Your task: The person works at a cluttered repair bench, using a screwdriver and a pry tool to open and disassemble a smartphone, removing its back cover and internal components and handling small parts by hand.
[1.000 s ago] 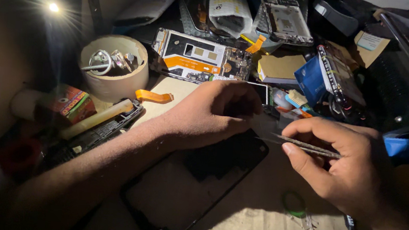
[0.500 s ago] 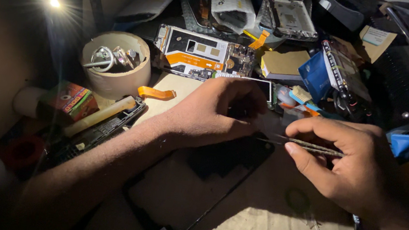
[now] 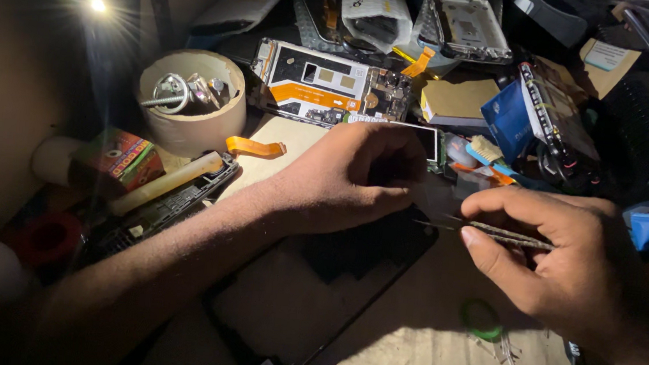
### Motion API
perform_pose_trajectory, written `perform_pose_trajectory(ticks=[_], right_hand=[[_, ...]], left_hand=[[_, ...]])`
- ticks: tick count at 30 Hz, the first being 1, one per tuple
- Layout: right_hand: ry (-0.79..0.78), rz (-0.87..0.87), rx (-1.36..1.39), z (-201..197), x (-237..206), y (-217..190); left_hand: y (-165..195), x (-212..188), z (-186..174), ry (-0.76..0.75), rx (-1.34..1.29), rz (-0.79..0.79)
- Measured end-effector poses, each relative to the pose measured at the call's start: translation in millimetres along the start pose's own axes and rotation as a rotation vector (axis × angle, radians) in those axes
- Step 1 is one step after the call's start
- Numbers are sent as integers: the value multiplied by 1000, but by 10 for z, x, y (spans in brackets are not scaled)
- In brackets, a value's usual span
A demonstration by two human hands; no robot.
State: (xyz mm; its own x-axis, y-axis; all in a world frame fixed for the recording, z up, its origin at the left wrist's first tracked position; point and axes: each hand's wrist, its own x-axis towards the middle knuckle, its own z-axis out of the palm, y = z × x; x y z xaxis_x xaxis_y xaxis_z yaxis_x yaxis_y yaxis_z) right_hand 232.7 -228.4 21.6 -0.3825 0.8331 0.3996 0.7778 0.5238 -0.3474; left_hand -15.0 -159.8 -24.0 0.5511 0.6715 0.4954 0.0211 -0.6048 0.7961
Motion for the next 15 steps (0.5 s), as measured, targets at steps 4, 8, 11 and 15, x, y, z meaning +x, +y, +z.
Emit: perform_pose_trajectory(ticks=[4, 8, 11, 15], right_hand=[[-39, 32, 21, 0, -12, 11], [-36, 40, 41, 17, -17, 15], [-23, 5, 53, 24, -19, 20], [-15, 20, 45, 35, -21, 28]], left_hand=[[43, -2, -24, 32, 123, 2], [67, 2, -31, 52, 141, 22], [69, 6, -24, 52, 156, -3], [63, -16, -20, 51, 110, -12]])
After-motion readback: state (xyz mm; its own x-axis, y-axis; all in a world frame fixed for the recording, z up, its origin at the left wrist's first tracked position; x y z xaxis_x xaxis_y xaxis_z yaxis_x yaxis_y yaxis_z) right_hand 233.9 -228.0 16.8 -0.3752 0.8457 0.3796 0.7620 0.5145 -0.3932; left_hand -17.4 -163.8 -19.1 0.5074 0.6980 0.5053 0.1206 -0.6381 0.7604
